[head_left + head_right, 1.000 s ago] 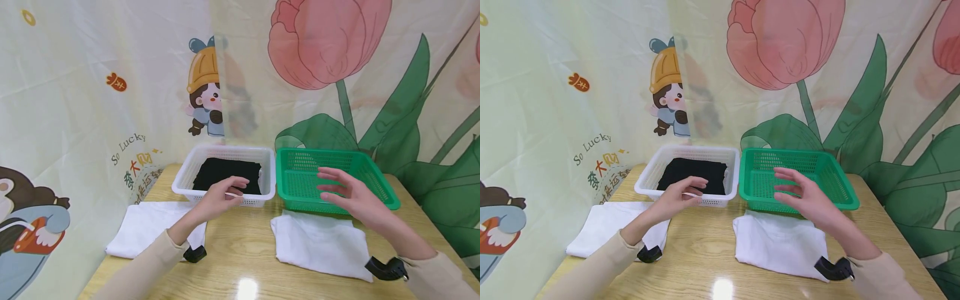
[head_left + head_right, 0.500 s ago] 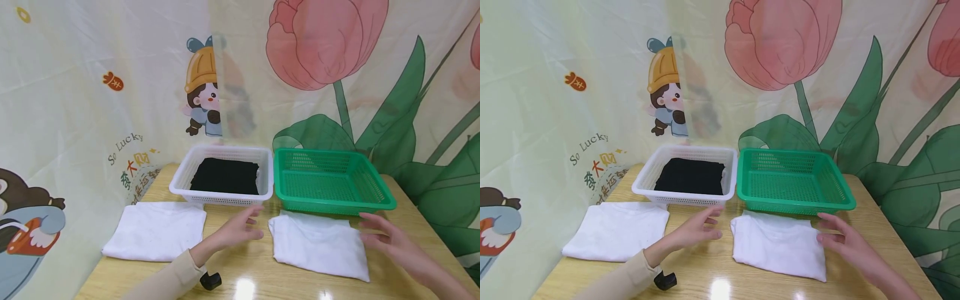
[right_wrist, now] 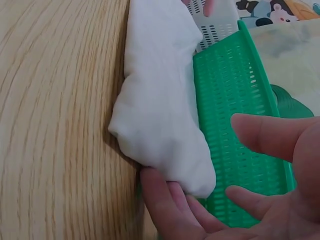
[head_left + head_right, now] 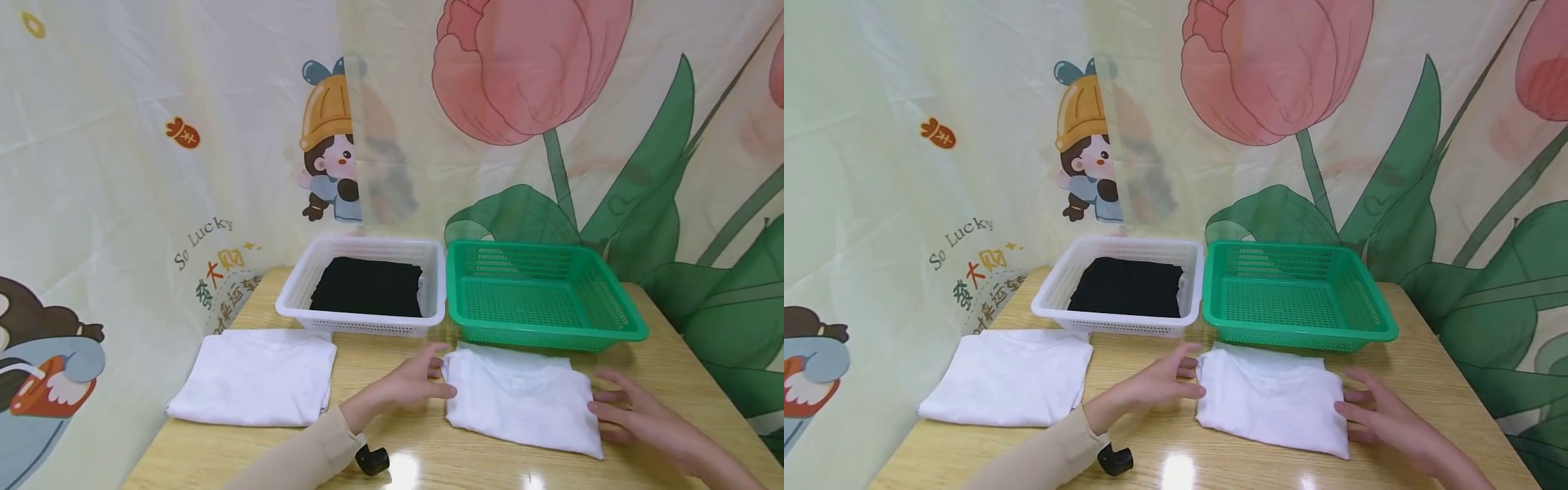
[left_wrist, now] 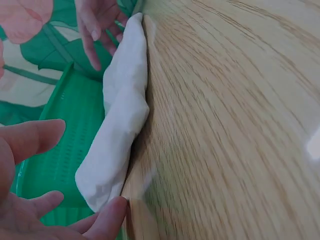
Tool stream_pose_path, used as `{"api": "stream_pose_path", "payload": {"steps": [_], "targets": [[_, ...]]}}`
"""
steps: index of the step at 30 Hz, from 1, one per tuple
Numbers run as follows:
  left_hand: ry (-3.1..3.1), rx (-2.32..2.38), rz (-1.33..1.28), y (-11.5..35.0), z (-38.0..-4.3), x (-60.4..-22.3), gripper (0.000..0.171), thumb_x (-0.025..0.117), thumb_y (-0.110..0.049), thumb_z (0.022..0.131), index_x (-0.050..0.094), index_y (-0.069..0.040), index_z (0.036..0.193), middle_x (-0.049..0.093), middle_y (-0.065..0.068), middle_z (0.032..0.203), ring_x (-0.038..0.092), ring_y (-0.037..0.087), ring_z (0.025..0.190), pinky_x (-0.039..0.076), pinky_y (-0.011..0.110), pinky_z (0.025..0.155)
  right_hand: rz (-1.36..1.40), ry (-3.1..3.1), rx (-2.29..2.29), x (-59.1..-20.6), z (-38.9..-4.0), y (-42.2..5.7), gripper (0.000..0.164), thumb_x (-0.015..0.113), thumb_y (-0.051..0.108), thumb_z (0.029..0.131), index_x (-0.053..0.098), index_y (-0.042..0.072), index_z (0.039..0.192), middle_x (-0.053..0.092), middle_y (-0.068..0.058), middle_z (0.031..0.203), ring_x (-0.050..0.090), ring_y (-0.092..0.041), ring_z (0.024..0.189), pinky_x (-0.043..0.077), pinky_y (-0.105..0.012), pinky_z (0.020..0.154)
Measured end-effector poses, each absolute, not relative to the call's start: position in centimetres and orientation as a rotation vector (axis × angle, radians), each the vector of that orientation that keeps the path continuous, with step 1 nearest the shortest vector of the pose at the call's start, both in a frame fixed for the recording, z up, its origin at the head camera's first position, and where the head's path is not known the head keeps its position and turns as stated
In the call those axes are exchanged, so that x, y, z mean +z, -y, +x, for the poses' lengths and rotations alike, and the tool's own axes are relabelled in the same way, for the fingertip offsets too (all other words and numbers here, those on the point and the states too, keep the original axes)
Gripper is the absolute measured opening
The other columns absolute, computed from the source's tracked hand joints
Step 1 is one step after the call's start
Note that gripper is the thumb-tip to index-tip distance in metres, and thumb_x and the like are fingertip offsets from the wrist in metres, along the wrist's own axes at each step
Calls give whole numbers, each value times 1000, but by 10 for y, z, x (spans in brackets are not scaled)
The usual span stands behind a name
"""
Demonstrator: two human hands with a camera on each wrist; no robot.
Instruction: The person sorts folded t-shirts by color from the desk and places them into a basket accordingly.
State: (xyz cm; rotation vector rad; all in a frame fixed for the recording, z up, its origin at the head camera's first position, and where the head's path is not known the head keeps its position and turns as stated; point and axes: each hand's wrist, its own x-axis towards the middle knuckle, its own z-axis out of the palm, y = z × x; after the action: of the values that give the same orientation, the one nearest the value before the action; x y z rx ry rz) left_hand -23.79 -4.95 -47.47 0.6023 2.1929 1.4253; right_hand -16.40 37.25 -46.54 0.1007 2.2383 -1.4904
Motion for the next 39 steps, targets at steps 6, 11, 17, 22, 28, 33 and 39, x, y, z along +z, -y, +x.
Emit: {"api": "stream_pose_path", "payload": {"steps": [6, 11, 17, 22, 28, 33, 39], "targets": [[-2115, 1500, 550, 33, -237, -477, 83, 82, -11, 93, 36, -16, 162, 54, 19, 151, 60, 29, 132, 53, 44, 106, 56, -2093, -1584, -471, -166, -372, 82, 53, 28, 113, -3, -8, 162, 22, -51, 153, 62, -34, 126, 59, -51, 98], [-1979, 1645, 454, 23, -237, -477, 88, 78, 8, 89, 34, -16, 161, 57, 20, 146, 62, 30, 126, 57, 48, 101, -15, -2044, -1624, -479, -166, -371, 77, 54, 24, 113, 4, -4, 164, 22, -51, 156, 60, -31, 128, 59, -47, 99], [-1925, 1673, 426, 19, -236, -479, 93, 75, 17, 85, 35, -19, 161, 57, 18, 141, 64, 28, 116, 61, 47, 92, -17, -2113, -1620, -483, -165, -362, 75, 60, 22, 110, 14, 8, 168, 25, -38, 158, 46, -36, 137, 56, -39, 97], [-1878, 1685, 454, 19, -236, -483, 101, 74, 20, 84, 31, -26, 163, 59, 16, 130, 64, 26, 108, 62, 44, 88, 2, -2216, -1568, -483, -164, -353, 76, 65, 24, 107, 22, 6, 167, 21, -35, 162, 37, -48, 140, 53, -45, 98], [-1882, 1602, 546, 19, -236, -483, 88, 72, 14, 90, 41, -25, 162, 62, 12, 121, 64, 22, 104, 59, 37, 86, -60, -2307, -1491, -484, -164, -345, 79, 70, 24, 104, 27, 3, 166, 12, -37, 169, 26, -60, 148, 48, -55, 107], [-1910, 1576, 558, 17, -235, -482, 79, 76, 10, 91, 48, -21, 158, 62, 9, 119, 64, 20, 102, 58, 33, 85, -44, -2312, -1503, -486, -166, -346, 86, 74, 22, 101, 23, 2, 167, 2, -37, 171, 13, -61, 152, 46, -62, 111], [-1998, 1596, 511, 11, -234, -483, 83, 83, 8, 85, 52, -27, 154, 59, 5, 127, 65, 20, 101, 59, 34, 86, -35, -2296, -1514, -486, -167, -349, 90, 76, 20, 100, 20, 4, 169, -4, -37, 170, 13, -61, 150, 54, -53, 105]]}}
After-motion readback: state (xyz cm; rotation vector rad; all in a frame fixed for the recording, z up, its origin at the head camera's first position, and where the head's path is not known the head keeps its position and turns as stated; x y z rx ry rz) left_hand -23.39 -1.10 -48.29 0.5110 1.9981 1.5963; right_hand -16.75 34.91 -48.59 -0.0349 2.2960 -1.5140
